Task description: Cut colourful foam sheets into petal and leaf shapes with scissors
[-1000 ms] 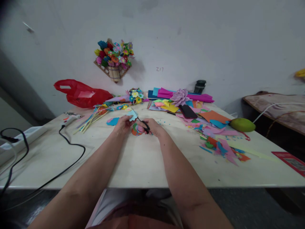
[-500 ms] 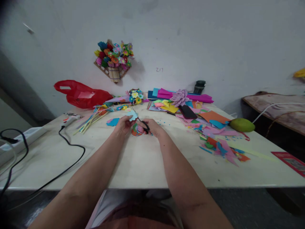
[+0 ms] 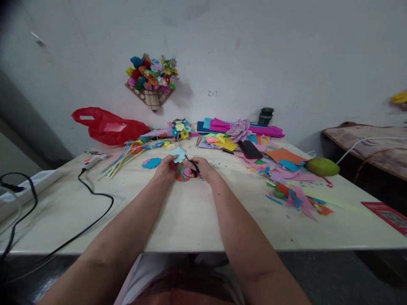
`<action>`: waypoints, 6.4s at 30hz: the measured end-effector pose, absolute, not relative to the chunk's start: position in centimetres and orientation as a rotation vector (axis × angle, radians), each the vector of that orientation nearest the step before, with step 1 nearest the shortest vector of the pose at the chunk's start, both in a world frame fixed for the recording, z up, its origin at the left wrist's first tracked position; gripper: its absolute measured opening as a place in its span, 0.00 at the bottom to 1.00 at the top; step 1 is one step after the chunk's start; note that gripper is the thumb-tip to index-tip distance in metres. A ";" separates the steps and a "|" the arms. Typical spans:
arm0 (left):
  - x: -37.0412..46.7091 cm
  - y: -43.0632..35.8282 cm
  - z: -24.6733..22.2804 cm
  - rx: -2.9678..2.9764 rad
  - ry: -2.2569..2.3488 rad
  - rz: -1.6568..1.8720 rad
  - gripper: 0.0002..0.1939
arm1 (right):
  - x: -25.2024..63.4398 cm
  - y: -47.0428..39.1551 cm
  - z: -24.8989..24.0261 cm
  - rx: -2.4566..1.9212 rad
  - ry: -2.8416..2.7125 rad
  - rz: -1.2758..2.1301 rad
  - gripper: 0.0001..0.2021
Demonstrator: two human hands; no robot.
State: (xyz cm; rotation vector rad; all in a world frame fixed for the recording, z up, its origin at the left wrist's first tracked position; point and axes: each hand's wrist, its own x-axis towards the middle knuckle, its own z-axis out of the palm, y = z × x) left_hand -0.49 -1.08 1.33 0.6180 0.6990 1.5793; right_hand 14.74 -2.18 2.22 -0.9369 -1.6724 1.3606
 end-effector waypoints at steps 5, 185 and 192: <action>0.0 -0.8 1.0 0.592 0.726 1.584 0.08 | 14.6 -2.0 2.1 -0.942 -1.612 1.368 0.14; 0.0 -0.9 0.6 1.041 0.960 1.263 0.23 | 14.7 -1.0 1.8 -1.191 -1.426 1.030 0.12; -0.1 -1.2 0.7 1.071 0.957 1.380 0.18 | 15.3 -1.0 2.2 -1.583 -1.780 0.457 0.09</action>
